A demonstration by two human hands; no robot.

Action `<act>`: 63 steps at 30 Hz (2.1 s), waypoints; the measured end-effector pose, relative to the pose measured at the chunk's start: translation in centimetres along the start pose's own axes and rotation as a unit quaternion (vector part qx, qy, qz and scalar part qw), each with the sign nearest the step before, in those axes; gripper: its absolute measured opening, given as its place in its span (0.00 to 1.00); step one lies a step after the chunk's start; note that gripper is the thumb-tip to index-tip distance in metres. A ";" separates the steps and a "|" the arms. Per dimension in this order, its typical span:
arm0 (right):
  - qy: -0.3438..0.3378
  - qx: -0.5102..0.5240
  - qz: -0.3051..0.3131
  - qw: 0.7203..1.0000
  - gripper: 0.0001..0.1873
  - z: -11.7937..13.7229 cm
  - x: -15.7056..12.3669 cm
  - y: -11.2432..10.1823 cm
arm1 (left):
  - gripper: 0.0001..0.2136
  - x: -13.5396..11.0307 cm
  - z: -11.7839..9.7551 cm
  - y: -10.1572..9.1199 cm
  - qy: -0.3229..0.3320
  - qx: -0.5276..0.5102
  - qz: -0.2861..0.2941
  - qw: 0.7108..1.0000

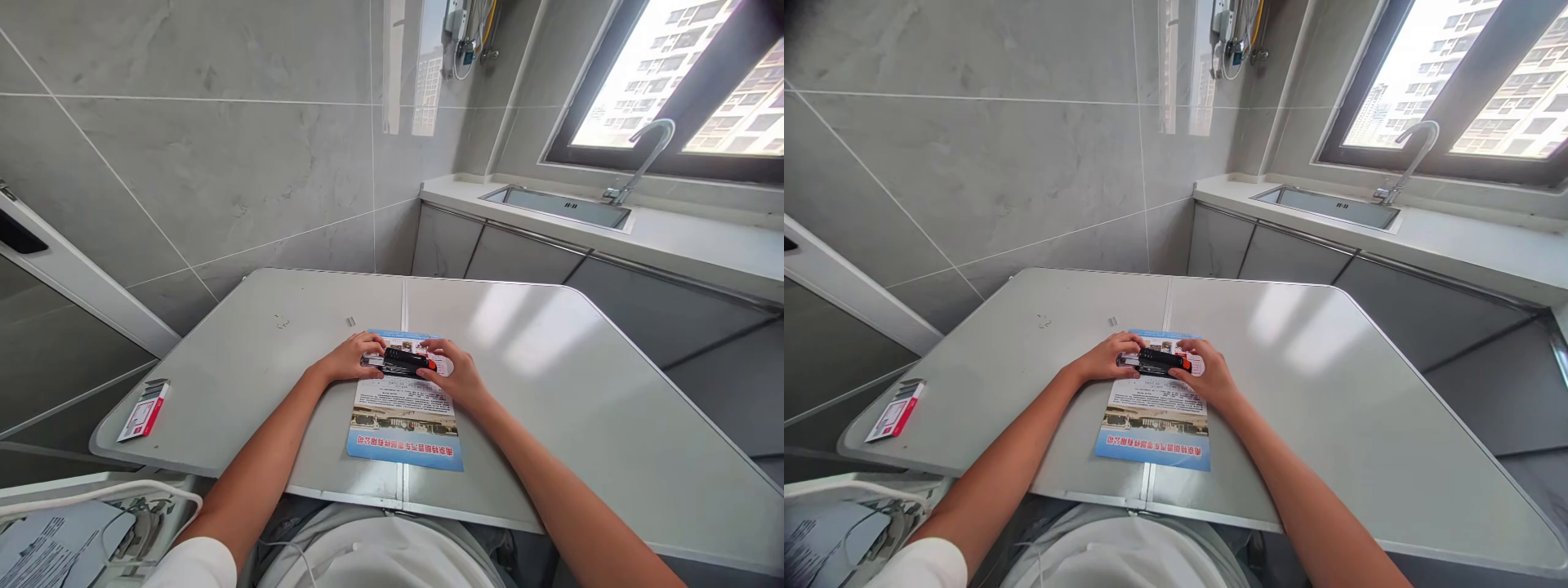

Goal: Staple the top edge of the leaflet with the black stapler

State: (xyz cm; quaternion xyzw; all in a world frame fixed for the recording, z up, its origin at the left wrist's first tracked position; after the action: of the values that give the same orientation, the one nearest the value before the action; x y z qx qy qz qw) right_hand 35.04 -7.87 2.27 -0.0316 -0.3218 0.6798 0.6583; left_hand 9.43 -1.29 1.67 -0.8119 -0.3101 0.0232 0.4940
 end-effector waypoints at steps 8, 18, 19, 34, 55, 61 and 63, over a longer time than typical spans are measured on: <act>-0.004 -0.093 0.080 0.992 0.16 1.0 1.0 3.7 | 0.17 -0.1 -0.3 -0.2 -0.007 -0.002 0.003 1.000; 0.011 -0.065 -0.017 0.998 0.18 0.1 0.0 3.0 | 0.35 0.1 -1.2 -1.0 -0.055 -0.055 -0.044 0.996; 0.012 -0.065 -0.020 0.998 0.18 0.1 0.0 2.9 | 0.34 0.1 -1.4 -1.1 -0.060 -0.053 -0.055 0.995; -0.088 -0.076 -0.029 0.993 0.17 1.4 -0.6 3.3 | 0.21 0.5 -2.2 -0.9 -0.029 -0.070 -0.064 0.995; -0.102 -0.060 -0.055 0.991 0.18 1.5 -0.3 2.8 | 0.15 0.3 -1.9 -1.1 -0.051 -0.123 -0.103 0.986; -0.046 -0.038 -0.068 0.996 0.17 0.6 0.1 1.9 | 0.13 -0.6 -0.6 -1.9 -0.089 -0.138 -0.165 0.972; -0.042 -0.035 -0.066 0.996 0.17 0.5 0.2 1.8 | 0.12 -0.8 -0.4 -2.1 -0.099 -0.145 -0.176 0.969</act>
State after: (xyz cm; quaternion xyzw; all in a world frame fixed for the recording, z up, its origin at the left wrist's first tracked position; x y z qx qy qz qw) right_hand 33.24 -7.73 1.88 -0.0043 -0.3741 0.6241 0.6860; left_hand 7.92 -1.33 3.37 -0.8014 -0.4956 -0.0290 0.3337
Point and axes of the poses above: each hand's wrist, its own x-axis towards the middle knuckle, its own y-axis out of the palm, z = x × y, the point moved 5 cm from there along x, towards the middle knuckle, and after that the axes turned 5 degrees about y, right-handed, at the moved point
